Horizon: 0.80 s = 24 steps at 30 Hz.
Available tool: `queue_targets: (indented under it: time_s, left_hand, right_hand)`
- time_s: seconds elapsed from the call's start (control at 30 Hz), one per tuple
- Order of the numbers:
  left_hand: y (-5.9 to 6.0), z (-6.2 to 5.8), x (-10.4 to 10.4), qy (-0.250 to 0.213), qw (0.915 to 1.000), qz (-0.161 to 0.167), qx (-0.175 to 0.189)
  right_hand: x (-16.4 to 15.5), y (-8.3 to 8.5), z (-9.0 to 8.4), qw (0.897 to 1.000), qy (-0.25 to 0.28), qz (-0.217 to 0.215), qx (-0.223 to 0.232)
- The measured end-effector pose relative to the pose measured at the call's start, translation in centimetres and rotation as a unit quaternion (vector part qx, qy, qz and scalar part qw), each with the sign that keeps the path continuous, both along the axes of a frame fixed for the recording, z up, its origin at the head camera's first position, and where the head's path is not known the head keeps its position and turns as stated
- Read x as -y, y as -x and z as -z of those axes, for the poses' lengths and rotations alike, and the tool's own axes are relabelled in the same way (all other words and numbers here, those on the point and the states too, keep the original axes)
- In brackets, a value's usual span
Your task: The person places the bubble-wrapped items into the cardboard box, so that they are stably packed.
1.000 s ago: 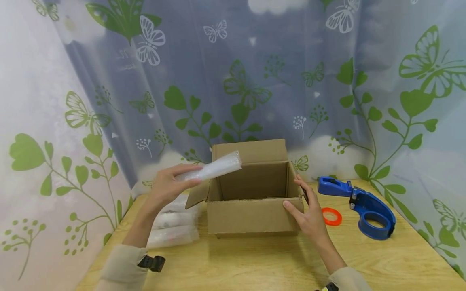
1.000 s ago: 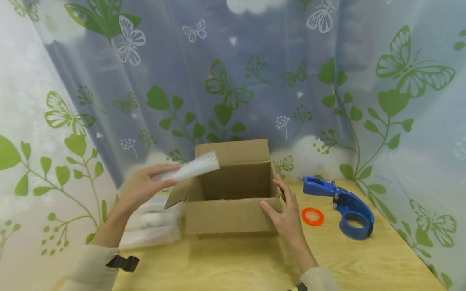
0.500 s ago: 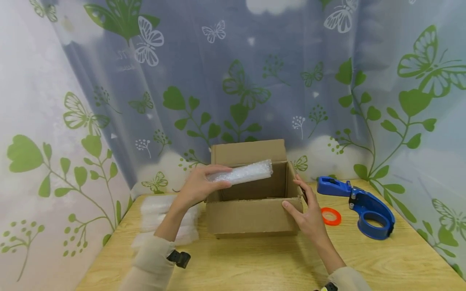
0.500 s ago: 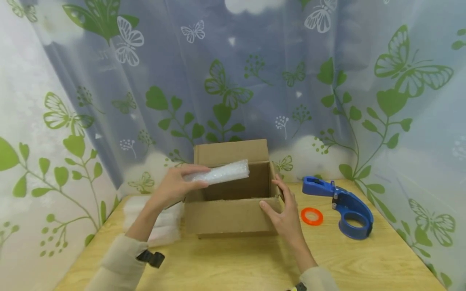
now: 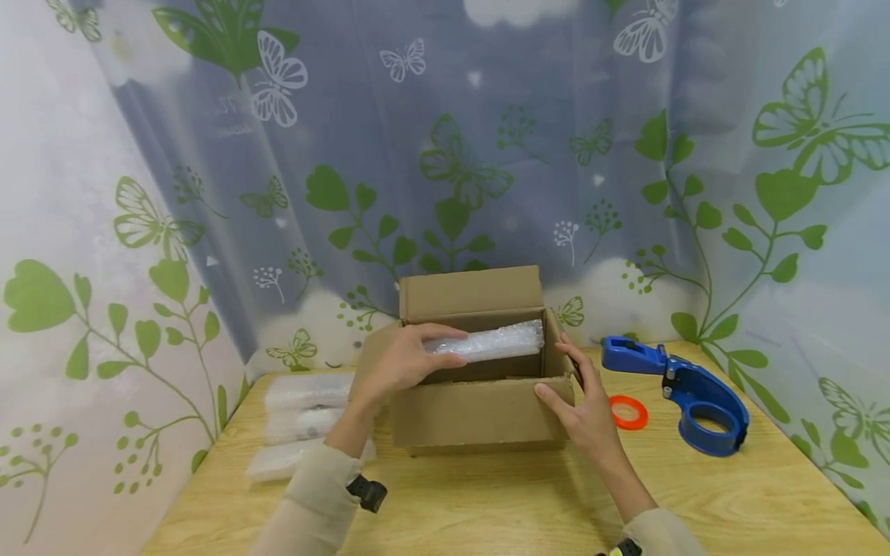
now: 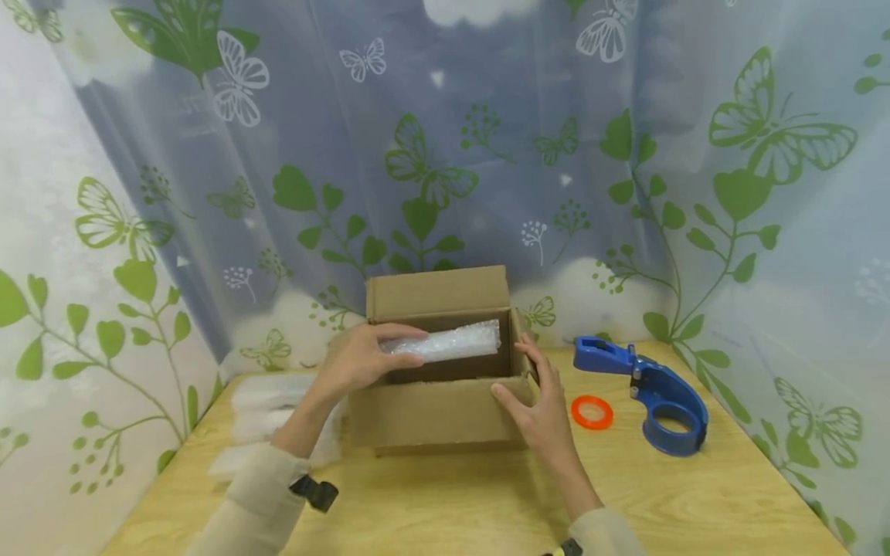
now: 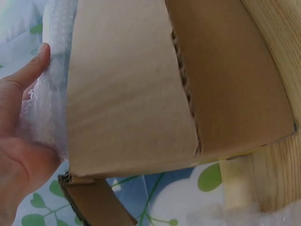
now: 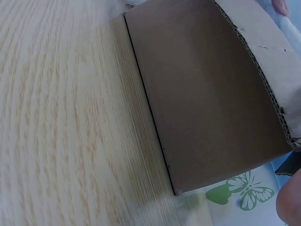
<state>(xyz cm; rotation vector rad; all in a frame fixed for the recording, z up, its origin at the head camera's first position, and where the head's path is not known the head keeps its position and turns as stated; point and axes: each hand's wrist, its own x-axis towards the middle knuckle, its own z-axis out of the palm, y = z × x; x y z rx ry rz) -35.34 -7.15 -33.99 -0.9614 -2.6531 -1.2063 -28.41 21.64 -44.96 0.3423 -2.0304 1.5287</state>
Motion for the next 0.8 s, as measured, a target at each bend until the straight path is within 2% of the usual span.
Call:
queue_targets:
  time_s: [0.3,0.47,0.8]
  left_hand:
    - [0.7,1.0,-1.2,0.018,0.9994,-0.013,0.027]
    - [1.2,1.4,-1.6,0.03,0.9991,-0.017,0.024]
    - [1.2,1.7,-1.5,0.072,0.9959,-0.018,0.052]
  right_hand:
    - [-0.1,0.1,0.1,1.0,0.0,-0.005,-0.013]
    - [-0.2,0.1,0.1,1.0,-0.002,-0.002,-0.008]
    - [-0.1,0.0,0.2,1.0,0.004,-0.01,-0.027]
